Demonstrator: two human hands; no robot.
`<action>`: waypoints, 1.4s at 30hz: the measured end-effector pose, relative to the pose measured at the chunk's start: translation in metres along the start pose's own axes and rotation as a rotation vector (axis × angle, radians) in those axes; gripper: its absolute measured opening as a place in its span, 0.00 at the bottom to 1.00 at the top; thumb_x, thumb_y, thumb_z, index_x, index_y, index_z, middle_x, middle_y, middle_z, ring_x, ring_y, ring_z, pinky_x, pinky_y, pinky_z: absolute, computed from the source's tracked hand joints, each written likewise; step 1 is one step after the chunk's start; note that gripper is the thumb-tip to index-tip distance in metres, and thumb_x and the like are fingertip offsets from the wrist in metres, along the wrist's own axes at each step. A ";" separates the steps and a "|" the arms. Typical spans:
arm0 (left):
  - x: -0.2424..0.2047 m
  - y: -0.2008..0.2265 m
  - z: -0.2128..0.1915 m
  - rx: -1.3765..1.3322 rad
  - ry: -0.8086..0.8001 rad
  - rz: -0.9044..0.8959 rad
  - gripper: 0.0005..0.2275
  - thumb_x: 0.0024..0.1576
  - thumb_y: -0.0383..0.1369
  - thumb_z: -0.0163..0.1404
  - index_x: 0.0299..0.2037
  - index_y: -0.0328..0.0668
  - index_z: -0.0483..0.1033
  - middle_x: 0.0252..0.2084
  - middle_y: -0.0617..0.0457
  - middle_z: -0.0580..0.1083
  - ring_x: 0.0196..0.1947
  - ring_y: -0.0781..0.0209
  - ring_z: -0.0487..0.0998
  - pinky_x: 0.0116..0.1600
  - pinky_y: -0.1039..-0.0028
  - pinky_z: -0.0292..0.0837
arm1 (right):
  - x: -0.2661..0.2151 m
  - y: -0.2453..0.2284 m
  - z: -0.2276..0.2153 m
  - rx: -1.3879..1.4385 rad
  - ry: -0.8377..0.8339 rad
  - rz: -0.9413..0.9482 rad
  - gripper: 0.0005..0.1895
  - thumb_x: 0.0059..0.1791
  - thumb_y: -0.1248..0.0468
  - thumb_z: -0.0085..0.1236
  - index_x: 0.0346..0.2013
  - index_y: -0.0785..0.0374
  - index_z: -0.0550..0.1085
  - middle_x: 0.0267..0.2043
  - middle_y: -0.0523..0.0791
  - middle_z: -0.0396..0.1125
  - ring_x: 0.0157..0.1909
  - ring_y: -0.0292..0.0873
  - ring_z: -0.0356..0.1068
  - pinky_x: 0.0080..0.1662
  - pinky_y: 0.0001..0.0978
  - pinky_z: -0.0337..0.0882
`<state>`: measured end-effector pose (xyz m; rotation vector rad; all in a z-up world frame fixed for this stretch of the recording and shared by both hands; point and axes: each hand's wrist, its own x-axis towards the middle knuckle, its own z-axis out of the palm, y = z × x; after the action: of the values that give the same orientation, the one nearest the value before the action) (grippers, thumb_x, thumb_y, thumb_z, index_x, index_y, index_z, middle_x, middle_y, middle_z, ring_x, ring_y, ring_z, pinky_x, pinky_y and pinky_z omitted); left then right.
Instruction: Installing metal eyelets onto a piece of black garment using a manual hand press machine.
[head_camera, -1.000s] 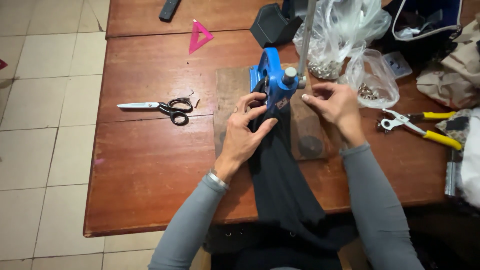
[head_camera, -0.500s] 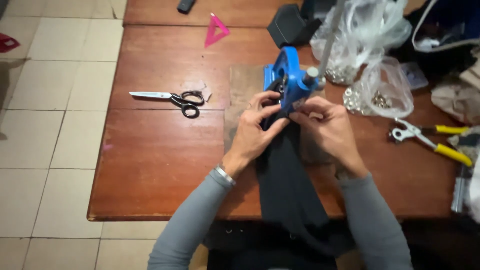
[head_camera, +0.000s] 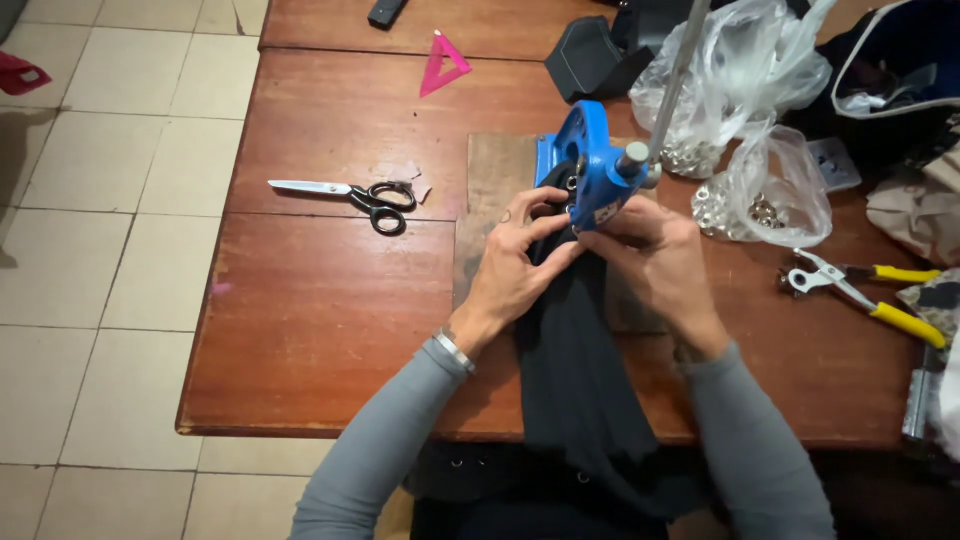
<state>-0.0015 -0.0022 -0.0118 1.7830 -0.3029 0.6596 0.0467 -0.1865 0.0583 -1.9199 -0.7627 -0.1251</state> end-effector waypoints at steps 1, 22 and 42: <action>0.000 0.001 0.000 -0.028 -0.012 -0.044 0.13 0.55 0.27 0.62 0.49 0.35 0.79 0.61 0.46 0.72 0.61 0.48 0.76 0.64 0.65 0.73 | 0.001 0.001 -0.002 0.060 -0.050 0.019 0.09 0.48 0.72 0.67 0.44 0.67 0.80 0.44 0.44 0.74 0.42 0.33 0.72 0.43 0.25 0.73; 0.000 -0.011 -0.002 -0.184 -0.015 -0.146 0.16 0.50 0.27 0.64 0.50 0.40 0.82 0.61 0.47 0.72 0.60 0.52 0.76 0.66 0.66 0.71 | 0.018 0.025 -0.001 0.028 -0.212 0.094 0.11 0.43 0.68 0.70 0.38 0.67 0.80 0.37 0.45 0.76 0.39 0.35 0.74 0.43 0.30 0.75; 0.002 -0.007 -0.003 -0.147 0.037 -0.081 0.16 0.50 0.30 0.67 0.48 0.37 0.83 0.60 0.46 0.73 0.58 0.53 0.77 0.62 0.66 0.73 | -0.013 0.000 -0.111 0.559 0.137 -0.313 0.16 0.56 0.49 0.47 0.30 0.52 0.61 0.31 0.38 0.62 0.32 0.34 0.61 0.42 0.37 0.70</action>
<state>0.0027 0.0033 -0.0152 1.6320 -0.2464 0.5971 0.0627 -0.2867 0.1055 -1.2461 -0.8914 -0.2094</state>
